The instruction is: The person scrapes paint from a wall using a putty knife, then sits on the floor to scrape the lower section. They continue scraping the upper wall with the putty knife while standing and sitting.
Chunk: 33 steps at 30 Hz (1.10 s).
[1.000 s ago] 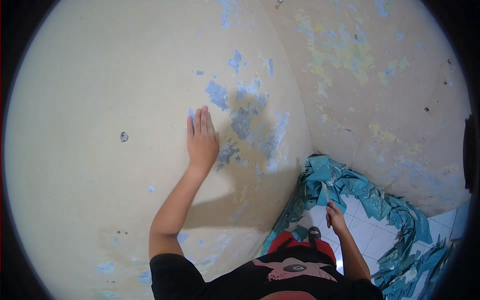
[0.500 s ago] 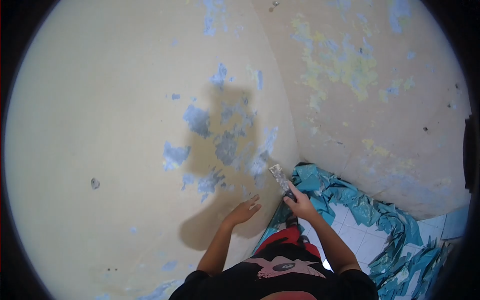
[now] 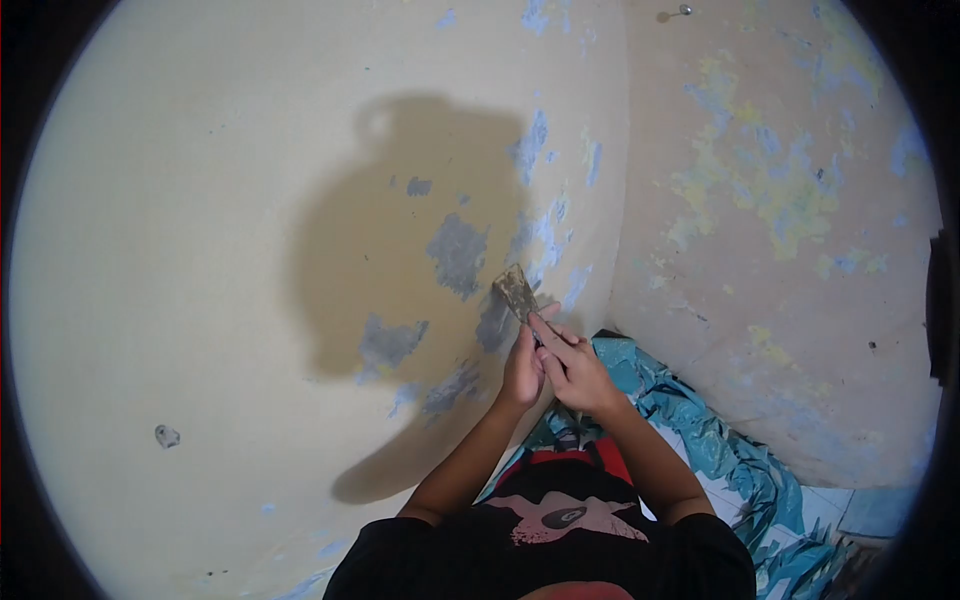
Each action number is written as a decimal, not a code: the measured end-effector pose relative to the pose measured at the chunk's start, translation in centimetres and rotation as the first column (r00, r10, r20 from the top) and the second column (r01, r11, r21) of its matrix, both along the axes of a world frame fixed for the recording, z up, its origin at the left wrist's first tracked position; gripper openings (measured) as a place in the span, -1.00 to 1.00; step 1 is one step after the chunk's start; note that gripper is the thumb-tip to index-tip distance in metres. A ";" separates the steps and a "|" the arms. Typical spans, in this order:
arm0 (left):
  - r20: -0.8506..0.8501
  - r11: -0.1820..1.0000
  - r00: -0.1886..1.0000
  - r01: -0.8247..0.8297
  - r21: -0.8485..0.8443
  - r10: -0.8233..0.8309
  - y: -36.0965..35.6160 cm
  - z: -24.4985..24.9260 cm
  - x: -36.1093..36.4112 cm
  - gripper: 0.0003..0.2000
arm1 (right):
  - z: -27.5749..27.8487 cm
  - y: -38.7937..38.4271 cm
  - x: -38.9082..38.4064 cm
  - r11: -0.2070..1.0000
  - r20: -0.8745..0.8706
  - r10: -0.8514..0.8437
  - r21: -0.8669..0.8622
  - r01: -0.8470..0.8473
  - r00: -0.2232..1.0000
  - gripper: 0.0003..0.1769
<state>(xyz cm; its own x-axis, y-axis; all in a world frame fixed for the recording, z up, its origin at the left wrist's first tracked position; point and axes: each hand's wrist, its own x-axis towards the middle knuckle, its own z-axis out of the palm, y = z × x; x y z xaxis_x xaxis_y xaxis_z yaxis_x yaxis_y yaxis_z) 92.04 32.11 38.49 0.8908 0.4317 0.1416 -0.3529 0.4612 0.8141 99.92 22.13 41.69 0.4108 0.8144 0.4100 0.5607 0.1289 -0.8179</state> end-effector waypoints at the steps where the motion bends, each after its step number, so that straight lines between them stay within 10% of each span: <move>1: -0.035 0.998 0.999 -0.026 0.055 0.028 0.3 0.1 0.5 -0.44 | 0.6 0.4 0.4 0.999 0.001 -0.003 0.036 0.003 1.000 -0.44; 5: 0.005 0.998 0.998 -0.063 0.006 0.063 0.5 2.1 2.0 -0.49 | 2.2 0.8 1.4 0.997 0.044 -0.029 0.069 0.026 0.999 -0.45; 10: -0.179 0.910 0.931 -0.245 0.335 0.317 -1.2 -1.3 1.4 -0.49 | 0.2 -0.4 2.5 0.998 0.021 0.058 0.027 -0.058 0.998 -0.45; 14: -0.053 0.976 0.977 -0.202 0.085 0.206 -2.0 1.8 2.7 -0.50 | 0.5 -0.8 3.8 0.995 0.108 0.099 -0.034 -0.095 0.989 -0.44; 28: -0.004 0.900 0.940 -0.325 0.289 0.341 0.1 8.9 4.9 -0.42 | 5.6 1.7 6.3 0.983 0.308 0.083 0.131 -0.128 0.948 -0.38; 33: -0.140 0.873 0.886 -0.390 0.292 0.442 -2.9 4.5 3.7 -0.42 | 2.4 -0.1 5.6 0.991 0.289 0.087 0.073 -0.113 0.953 -0.38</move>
